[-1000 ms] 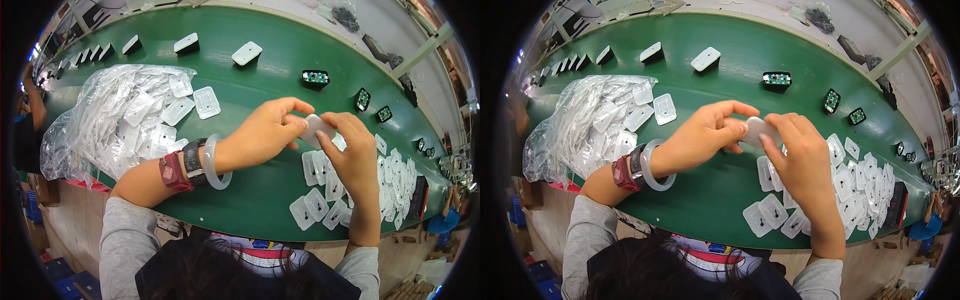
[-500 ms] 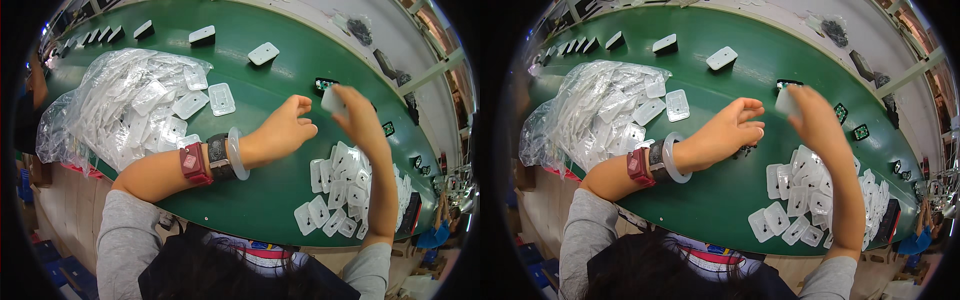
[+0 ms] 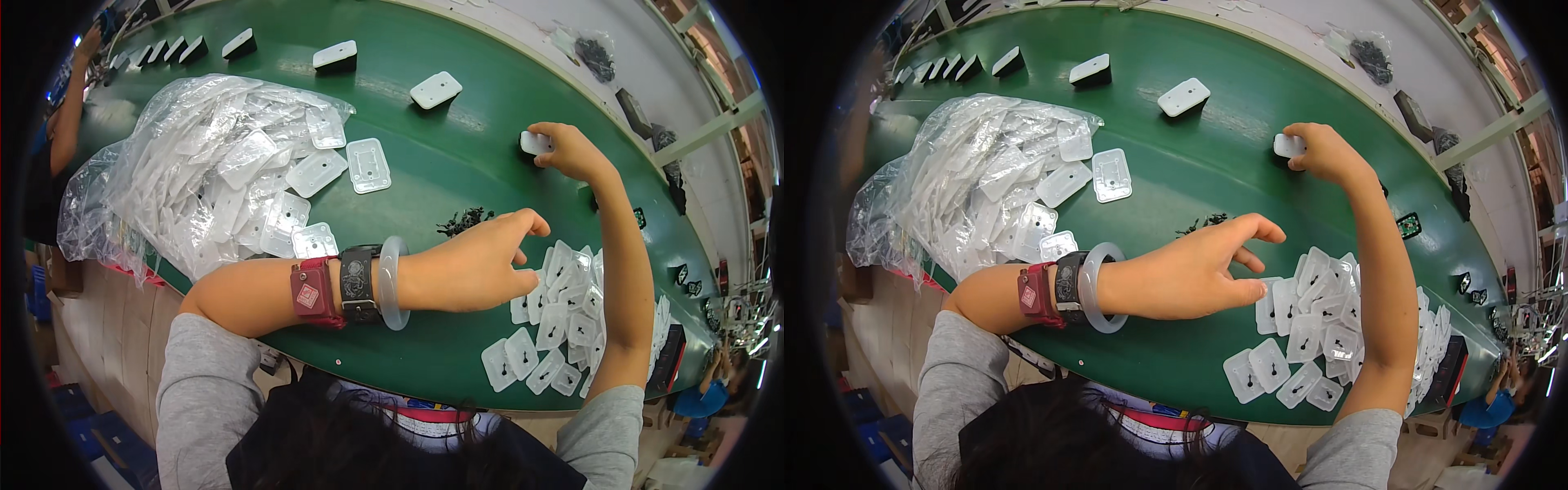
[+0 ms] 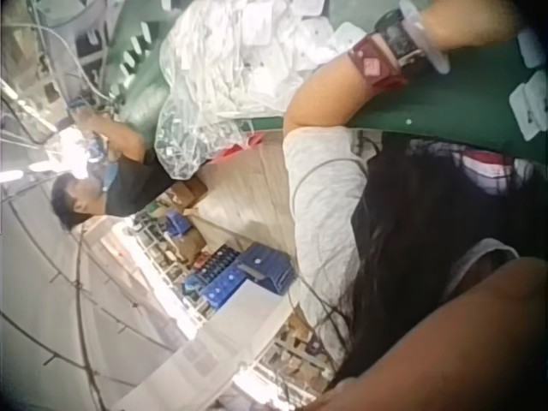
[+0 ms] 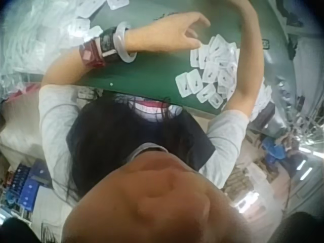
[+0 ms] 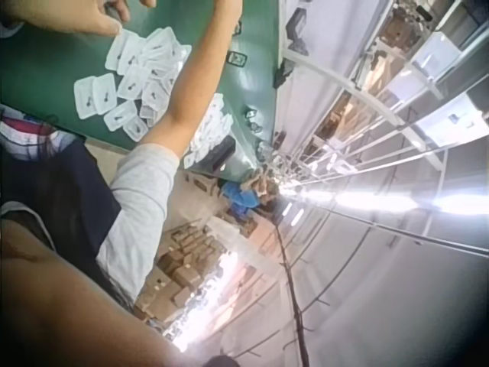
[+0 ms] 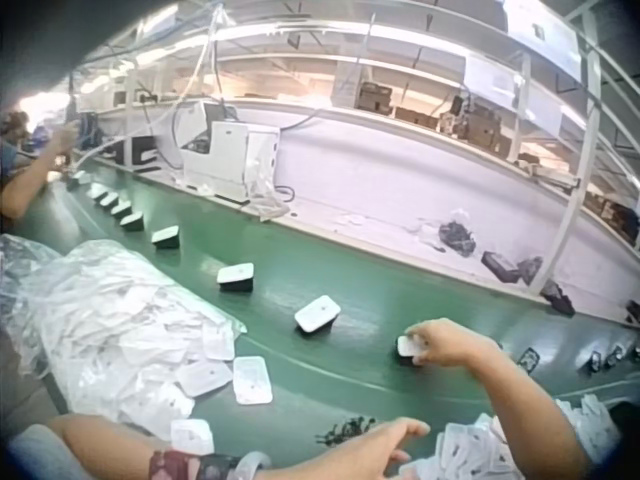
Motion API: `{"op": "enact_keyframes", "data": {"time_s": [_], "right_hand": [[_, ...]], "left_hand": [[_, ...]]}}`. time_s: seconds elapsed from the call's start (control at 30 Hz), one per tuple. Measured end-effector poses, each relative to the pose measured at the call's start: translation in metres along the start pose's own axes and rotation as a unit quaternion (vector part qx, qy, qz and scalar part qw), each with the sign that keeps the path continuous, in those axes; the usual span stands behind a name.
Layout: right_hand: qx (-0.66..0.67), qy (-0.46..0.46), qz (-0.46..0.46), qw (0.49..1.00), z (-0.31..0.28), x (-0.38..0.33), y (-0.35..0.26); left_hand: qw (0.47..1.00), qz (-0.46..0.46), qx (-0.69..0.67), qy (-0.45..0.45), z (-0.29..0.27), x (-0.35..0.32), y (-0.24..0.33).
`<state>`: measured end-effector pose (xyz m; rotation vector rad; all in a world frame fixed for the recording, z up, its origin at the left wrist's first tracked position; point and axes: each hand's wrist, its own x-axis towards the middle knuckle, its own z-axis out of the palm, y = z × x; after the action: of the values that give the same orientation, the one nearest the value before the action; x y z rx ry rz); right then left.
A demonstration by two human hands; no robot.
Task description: Assembling small plastic back plates for electronic devices by adding internal components and inspecting them.
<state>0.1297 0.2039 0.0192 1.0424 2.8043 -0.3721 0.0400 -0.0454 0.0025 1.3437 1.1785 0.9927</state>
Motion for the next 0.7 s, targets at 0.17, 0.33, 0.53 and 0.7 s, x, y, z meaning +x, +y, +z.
{"op": "enact_keyframes", "data": {"time_s": [0.17,0.33,0.53,0.7], "right_hand": [[-0.009,-0.013,-0.016,1.0,-0.002,0.009,0.003],[-0.013,-0.04,-0.012,0.999,-0.006,0.014,0.002],[-0.003,-0.034,-0.023,0.999,-0.002,0.014,0.0],[-0.001,-0.018,-0.004,1.0,0.001,0.007,-0.005]], "left_hand": [[1.0,-0.015,0.023,-0.006,-0.003,-0.001,0.009],[0.999,0.029,0.023,0.008,-0.002,0.001,0.002],[0.999,0.034,0.042,0.001,-0.003,-0.001,0.006],[0.996,0.051,0.065,0.014,-0.002,-0.001,0.007]]}}
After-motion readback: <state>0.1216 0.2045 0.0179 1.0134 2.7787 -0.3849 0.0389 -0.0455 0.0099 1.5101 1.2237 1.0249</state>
